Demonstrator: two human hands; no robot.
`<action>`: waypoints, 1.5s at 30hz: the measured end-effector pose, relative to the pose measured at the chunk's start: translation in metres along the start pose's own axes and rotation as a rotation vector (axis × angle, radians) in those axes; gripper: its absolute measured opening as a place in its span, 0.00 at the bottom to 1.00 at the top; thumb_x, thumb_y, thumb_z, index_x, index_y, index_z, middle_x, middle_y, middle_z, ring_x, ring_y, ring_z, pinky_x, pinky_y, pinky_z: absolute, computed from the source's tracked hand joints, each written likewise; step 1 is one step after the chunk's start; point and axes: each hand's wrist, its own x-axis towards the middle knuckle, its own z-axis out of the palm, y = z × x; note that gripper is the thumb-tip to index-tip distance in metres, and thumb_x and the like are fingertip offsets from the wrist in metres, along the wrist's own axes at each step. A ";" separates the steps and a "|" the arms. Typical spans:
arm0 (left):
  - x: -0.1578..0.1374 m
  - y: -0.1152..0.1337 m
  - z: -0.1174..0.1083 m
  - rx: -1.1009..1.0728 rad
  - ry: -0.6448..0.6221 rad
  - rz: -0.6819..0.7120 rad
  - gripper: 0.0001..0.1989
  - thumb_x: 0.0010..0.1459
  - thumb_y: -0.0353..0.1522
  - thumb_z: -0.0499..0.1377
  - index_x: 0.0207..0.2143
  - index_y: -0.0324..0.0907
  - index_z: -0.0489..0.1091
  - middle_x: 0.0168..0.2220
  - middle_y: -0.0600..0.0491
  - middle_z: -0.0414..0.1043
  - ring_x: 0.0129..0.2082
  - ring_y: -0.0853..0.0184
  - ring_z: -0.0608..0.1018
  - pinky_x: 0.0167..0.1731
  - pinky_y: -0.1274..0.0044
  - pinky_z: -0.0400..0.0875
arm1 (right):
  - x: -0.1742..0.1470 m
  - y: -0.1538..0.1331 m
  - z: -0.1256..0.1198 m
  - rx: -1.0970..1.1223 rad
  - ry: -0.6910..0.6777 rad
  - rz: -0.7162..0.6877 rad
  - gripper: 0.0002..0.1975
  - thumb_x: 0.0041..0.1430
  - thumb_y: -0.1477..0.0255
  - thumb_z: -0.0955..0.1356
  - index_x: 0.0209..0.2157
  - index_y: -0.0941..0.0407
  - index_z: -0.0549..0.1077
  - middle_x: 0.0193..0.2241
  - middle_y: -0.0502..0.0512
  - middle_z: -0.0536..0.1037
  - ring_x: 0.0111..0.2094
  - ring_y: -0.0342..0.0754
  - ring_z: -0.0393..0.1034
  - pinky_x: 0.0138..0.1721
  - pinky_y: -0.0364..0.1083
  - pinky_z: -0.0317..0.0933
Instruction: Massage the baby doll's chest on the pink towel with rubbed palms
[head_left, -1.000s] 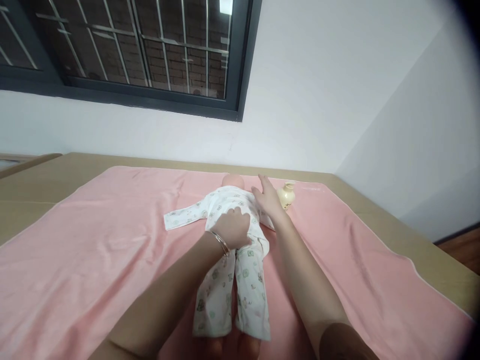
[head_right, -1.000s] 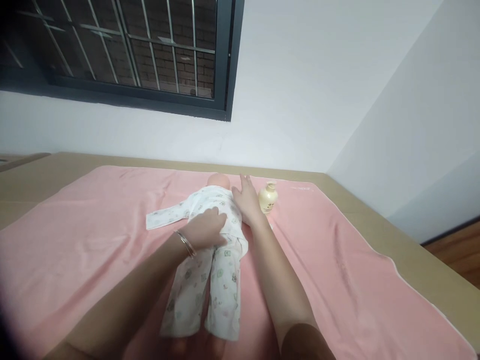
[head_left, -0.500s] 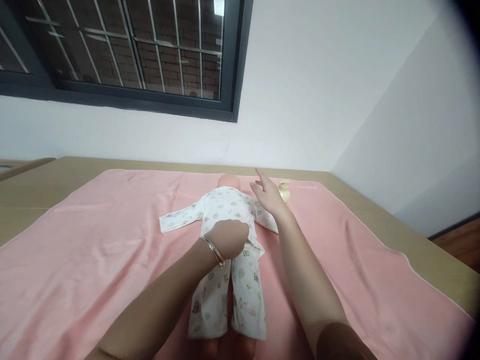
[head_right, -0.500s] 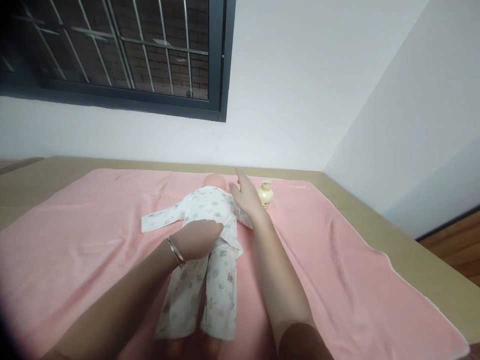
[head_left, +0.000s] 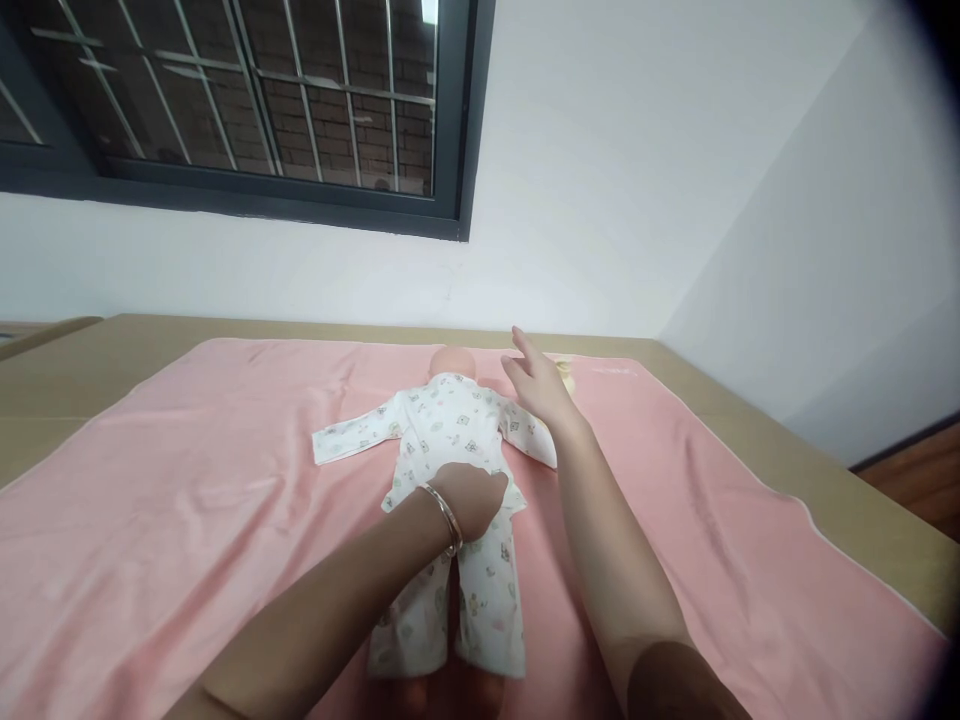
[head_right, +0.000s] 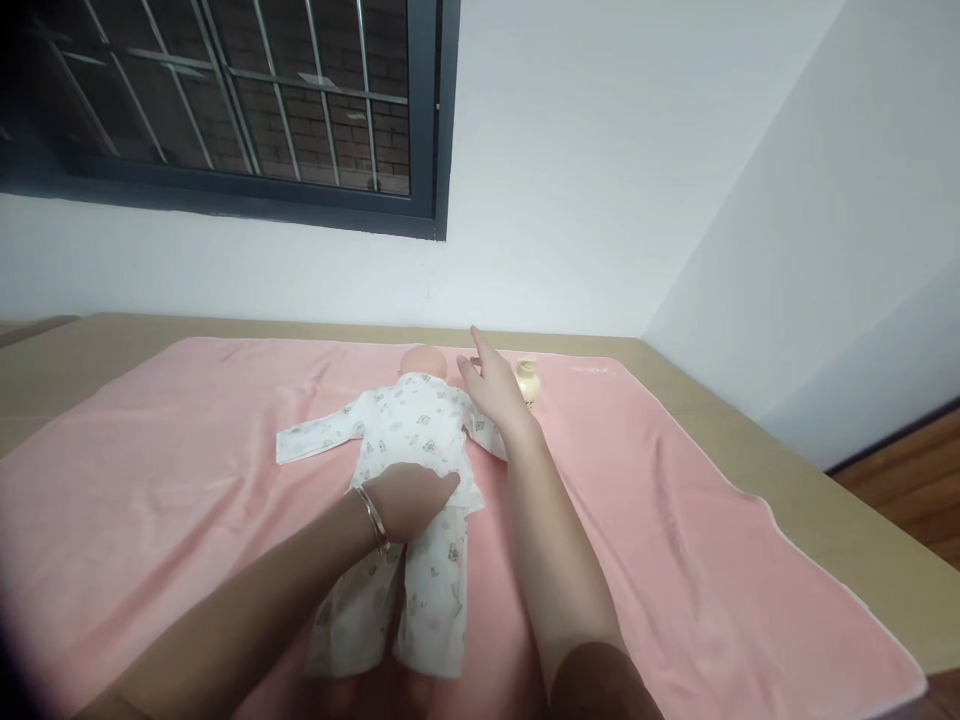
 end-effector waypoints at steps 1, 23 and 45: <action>0.001 -0.003 0.002 -0.042 0.022 0.004 0.19 0.49 0.21 0.58 0.45 0.38 0.70 0.32 0.42 0.76 0.34 0.48 0.80 0.32 0.64 0.71 | 0.000 0.001 0.000 -0.001 0.002 0.005 0.33 0.66 0.58 0.61 0.69 0.50 0.51 0.64 0.59 0.63 0.62 0.56 0.61 0.64 0.59 0.50; 0.060 -0.034 -0.044 -2.232 0.442 0.096 0.24 0.68 0.41 0.47 0.56 0.33 0.64 0.52 0.33 0.73 0.50 0.58 0.79 0.48 0.70 0.75 | 0.004 0.025 -0.064 -0.007 0.354 0.169 0.31 0.55 0.75 0.61 0.62 0.61 0.65 0.61 0.61 0.67 0.63 0.55 0.60 0.65 0.56 0.52; 0.145 -0.019 -0.071 -2.574 0.268 0.048 0.41 0.66 0.48 0.41 0.69 0.27 0.39 0.62 0.28 0.59 0.58 0.53 0.72 0.47 0.65 0.76 | 0.014 0.049 -0.055 0.045 0.188 0.240 0.28 0.49 0.79 0.61 0.53 0.60 0.75 0.56 0.60 0.73 0.61 0.52 0.64 0.63 0.53 0.55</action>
